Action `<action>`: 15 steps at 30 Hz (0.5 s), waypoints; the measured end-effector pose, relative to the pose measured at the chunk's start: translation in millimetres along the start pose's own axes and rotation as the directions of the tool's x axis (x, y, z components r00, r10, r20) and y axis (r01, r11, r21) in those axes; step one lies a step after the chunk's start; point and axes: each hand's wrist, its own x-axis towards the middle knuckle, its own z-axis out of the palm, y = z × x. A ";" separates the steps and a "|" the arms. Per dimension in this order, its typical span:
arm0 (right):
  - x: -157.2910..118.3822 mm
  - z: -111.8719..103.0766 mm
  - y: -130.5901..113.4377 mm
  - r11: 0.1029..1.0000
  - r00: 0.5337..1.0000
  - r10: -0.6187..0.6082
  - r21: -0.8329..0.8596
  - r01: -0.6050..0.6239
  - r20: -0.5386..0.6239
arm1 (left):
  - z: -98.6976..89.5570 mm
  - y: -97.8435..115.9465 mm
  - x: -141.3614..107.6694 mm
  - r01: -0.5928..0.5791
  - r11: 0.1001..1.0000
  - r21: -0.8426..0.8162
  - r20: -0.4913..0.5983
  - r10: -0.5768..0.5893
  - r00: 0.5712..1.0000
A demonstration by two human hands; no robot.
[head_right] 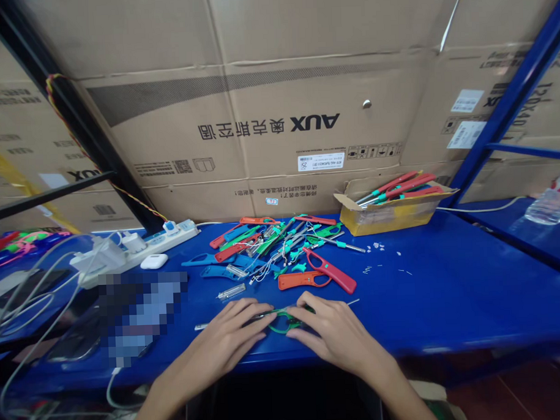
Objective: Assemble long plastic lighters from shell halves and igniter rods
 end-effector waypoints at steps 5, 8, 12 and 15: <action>-0.2 2.3 1.3 1.000 1.000 0.008 -0.024 -0.008 -0.008 | 1.5 -0.5 -0.6 -0.006 1.000 0.010 -0.060 0.006 0.998; 0.1 2.4 1.3 0.999 1.000 0.008 -0.036 -0.008 -0.007 | 1.8 -0.2 -1.2 0.002 1.000 0.011 -0.064 -0.002 0.998; 0.8 1.2 0.6 0.999 1.000 0.000 -0.032 0.000 -0.005 | 1.2 -0.1 -0.9 0.007 1.000 -0.005 -0.069 -0.008 0.998; 0.9 0.6 0.2 1.000 1.000 -0.006 -0.021 0.006 -0.001 | 0.0 -0.3 -0.1 0.012 1.000 -0.026 -0.065 -0.014 0.998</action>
